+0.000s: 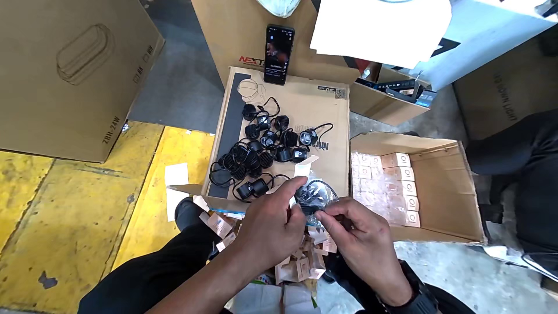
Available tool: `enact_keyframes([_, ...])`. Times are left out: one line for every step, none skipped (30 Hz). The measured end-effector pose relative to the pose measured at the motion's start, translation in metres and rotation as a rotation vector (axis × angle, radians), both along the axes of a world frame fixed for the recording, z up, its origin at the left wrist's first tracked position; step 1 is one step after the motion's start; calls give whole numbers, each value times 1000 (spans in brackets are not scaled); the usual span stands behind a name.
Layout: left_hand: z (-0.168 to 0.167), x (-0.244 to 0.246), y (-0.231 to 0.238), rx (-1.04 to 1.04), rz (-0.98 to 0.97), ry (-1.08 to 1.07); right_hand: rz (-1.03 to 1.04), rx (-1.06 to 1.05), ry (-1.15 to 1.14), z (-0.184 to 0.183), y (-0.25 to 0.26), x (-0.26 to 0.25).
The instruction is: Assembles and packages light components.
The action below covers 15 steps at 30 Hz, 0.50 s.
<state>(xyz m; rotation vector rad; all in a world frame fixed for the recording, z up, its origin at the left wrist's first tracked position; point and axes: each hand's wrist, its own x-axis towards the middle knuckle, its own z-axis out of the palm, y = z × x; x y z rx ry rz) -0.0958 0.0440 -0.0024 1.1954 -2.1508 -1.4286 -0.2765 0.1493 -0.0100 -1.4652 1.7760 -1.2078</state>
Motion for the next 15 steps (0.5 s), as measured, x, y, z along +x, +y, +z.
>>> enact_keyframes([0,0,0,-1,0,7,-3,-4,-24,0,0,0])
enact_keyframes([0,0,0,-4,0,15,-7,-5,-40,0,-1,0])
enact_keyframes([0,-1,0,-3,0,22,-10,-6,-50,0,-1,0])
enact_keyframes([-1,-1,0,-2,2,25,-12,-8,-58,0,-2,0])
enact_keyframes([-1,-1,0,1,3,27,-12,-9,-62,0,-2,0])
enact_keyframes([-1,-1,0,4,5,27,-10,-10,-64,0,-2,0])
enact_keyframes([-1,0,0,5,10,30,-7,-10,-64,0,-2,0])
enact_keyframes([-1,0,0,7,17,37,-5,-10,-66,0,-2,0])
enact_keyframes([-1,0,0,6,21,41,-4,-11,-67,0,-2,1])
enact_keyframes([-1,0,0,7,21,42,-3,-12,-67,0,-3,0])
enact_keyframes([-1,0,0,10,21,42,-2,-15,-66,0,-3,0])
enact_keyframes([-1,0,-1,17,22,42,-3,-17,-63,0,-3,0])
enact_keyframes([-1,0,-1,25,25,43,-4,-16,-61,1,-3,0])
enact_keyframes([-1,0,-1,29,27,44,-5,-17,-61,1,-3,0])
enact_keyframes([0,-1,-1,28,31,48,-6,-17,-61,1,-3,0])
